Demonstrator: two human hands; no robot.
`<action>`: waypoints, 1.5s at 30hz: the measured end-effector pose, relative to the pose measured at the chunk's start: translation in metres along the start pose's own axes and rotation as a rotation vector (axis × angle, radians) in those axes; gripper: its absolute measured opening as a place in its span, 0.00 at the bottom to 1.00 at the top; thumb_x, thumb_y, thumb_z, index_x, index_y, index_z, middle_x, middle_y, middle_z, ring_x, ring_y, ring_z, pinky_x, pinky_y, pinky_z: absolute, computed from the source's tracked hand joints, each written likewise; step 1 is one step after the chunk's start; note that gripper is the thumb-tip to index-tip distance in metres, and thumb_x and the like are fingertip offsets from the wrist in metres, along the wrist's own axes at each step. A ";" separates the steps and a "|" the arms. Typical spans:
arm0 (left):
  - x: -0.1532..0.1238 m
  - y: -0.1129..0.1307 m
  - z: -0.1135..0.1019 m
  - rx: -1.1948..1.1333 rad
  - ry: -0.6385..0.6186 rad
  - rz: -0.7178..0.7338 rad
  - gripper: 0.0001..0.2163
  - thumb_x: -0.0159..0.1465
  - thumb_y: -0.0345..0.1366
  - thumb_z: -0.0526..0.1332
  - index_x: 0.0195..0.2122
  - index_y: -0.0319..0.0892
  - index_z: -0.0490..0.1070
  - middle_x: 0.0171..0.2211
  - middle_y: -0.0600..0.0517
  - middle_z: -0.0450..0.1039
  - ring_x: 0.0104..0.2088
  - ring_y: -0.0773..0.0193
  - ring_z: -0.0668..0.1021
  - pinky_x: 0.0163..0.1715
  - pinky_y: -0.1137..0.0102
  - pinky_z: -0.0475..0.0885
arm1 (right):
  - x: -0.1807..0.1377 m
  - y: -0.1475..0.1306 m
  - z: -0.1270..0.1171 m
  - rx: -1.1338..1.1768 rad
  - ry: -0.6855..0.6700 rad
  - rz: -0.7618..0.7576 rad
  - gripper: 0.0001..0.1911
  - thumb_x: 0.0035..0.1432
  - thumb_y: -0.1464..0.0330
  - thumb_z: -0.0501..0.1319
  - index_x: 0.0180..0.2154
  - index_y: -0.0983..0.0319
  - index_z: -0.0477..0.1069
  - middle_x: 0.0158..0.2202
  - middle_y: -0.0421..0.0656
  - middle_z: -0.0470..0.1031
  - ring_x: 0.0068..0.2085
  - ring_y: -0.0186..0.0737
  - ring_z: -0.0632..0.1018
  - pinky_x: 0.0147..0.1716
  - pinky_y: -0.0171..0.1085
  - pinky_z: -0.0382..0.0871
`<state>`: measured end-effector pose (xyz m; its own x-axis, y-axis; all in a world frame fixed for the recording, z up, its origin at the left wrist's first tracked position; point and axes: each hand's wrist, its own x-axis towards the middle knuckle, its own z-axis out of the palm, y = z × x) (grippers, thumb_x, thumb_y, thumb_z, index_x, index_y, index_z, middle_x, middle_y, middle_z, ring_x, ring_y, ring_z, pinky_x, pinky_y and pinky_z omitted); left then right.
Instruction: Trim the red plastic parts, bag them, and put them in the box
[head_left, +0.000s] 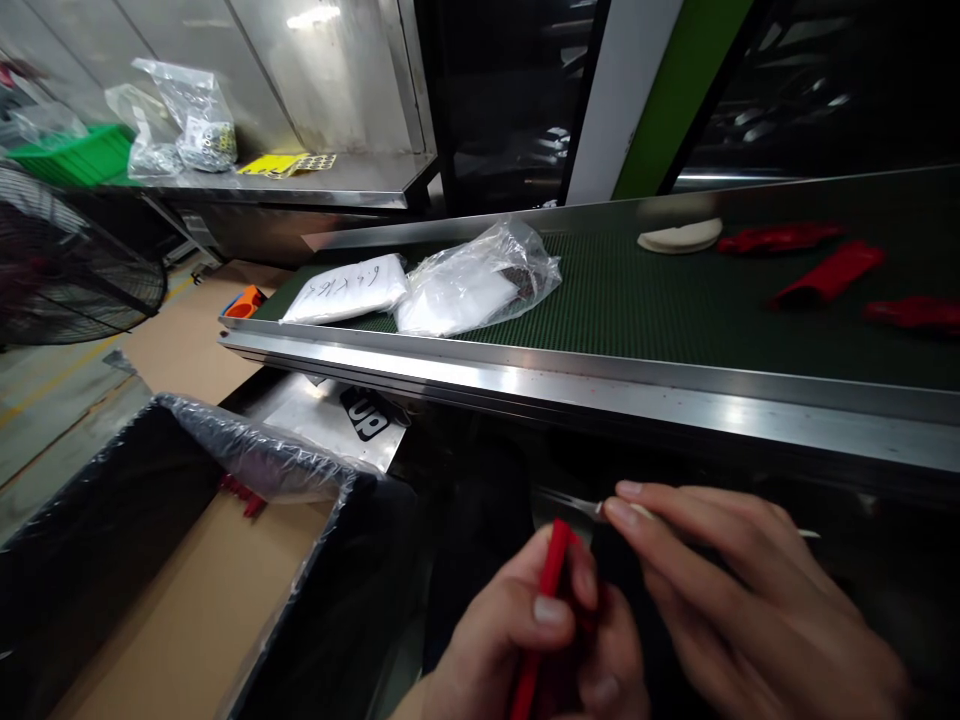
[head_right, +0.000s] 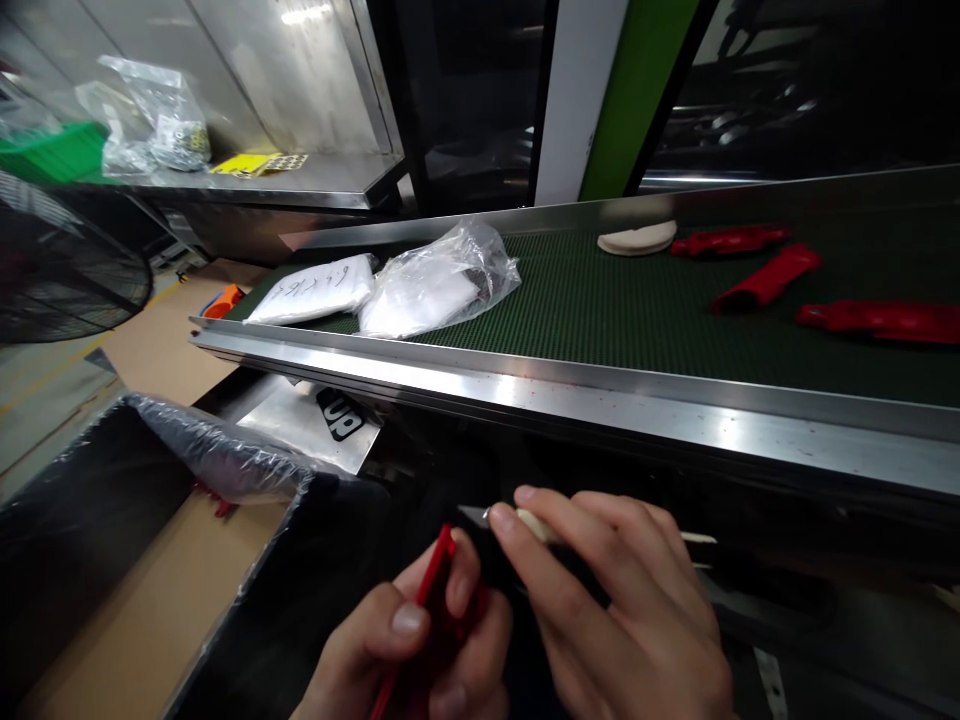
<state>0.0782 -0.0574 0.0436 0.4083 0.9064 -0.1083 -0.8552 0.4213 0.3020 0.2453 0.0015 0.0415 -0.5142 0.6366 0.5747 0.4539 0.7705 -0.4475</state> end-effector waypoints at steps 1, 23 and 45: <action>0.000 -0.003 -0.002 0.005 -0.033 -0.006 0.07 0.57 0.35 0.57 0.37 0.41 0.65 0.22 0.53 0.63 0.17 0.73 0.61 0.16 0.80 0.57 | 0.001 -0.001 0.001 0.007 0.047 0.058 0.23 0.58 0.81 0.59 0.54 0.60 0.71 0.51 0.46 0.72 0.50 0.41 0.73 0.45 0.40 0.68; -0.003 -0.002 -0.003 -0.081 0.023 -0.157 0.08 0.60 0.37 0.54 0.39 0.40 0.63 0.22 0.54 0.64 0.11 0.75 0.55 0.09 0.80 0.50 | 0.037 -0.020 0.006 0.481 -0.023 0.195 0.08 0.59 0.78 0.55 0.32 0.62 0.68 0.27 0.38 0.69 0.25 0.25 0.72 0.21 0.24 0.67; 0.004 0.014 -0.009 -0.102 -0.113 -0.244 0.17 0.66 0.48 0.51 0.30 0.39 0.65 0.20 0.57 0.53 0.12 0.75 0.55 0.06 0.81 0.50 | 0.005 0.003 0.003 0.074 -0.065 -0.058 0.22 0.60 0.82 0.56 0.53 0.63 0.70 0.50 0.48 0.70 0.50 0.42 0.71 0.45 0.42 0.64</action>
<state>0.0653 -0.0482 0.0391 0.6342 0.7710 -0.0578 -0.7525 0.6327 0.1827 0.2420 0.0069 0.0409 -0.5851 0.5899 0.5565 0.3687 0.8047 -0.4653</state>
